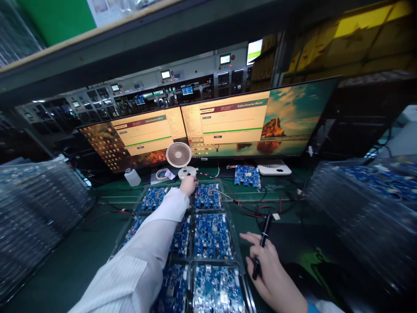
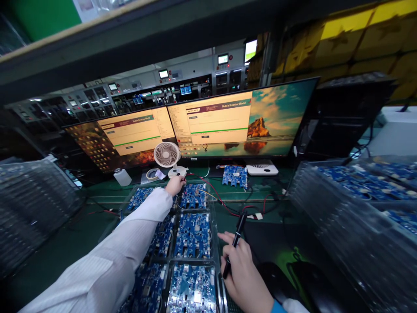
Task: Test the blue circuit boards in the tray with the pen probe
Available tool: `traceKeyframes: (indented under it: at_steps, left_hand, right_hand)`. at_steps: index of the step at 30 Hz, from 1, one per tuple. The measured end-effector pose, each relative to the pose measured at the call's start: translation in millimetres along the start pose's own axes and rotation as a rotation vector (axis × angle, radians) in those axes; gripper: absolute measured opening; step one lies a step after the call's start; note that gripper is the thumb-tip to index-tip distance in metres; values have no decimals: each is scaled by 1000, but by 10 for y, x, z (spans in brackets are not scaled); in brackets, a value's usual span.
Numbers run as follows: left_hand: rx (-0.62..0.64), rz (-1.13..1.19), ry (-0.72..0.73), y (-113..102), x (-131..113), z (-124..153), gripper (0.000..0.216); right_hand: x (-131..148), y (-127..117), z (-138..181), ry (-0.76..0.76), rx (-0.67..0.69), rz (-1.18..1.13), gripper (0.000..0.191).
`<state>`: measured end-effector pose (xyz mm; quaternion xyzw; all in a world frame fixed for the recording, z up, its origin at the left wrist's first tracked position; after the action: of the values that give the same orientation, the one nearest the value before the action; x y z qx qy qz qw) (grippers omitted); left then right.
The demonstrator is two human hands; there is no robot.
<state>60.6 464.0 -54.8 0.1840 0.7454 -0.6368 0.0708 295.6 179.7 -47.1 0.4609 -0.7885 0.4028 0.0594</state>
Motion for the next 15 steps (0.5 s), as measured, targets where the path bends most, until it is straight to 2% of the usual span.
traceKeyframes:
  at_steps: [15]
  left_hand:
    - [-21, -160, -79, -45, -30, 87, 21]
  right_hand:
    - [34, 13, 0, -20, 28, 1, 10]
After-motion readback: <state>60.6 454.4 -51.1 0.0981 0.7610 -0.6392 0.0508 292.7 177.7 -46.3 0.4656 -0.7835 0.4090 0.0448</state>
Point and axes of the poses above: each hand's wrist, its own z-axis away from the middle knuckle, its own y-axis out of the palm, x = y × z, the point moved 7 cm from there along -z, towards the middle knuckle, and after that the axes turned 6 degrees about -x, right-handed, at the moved point
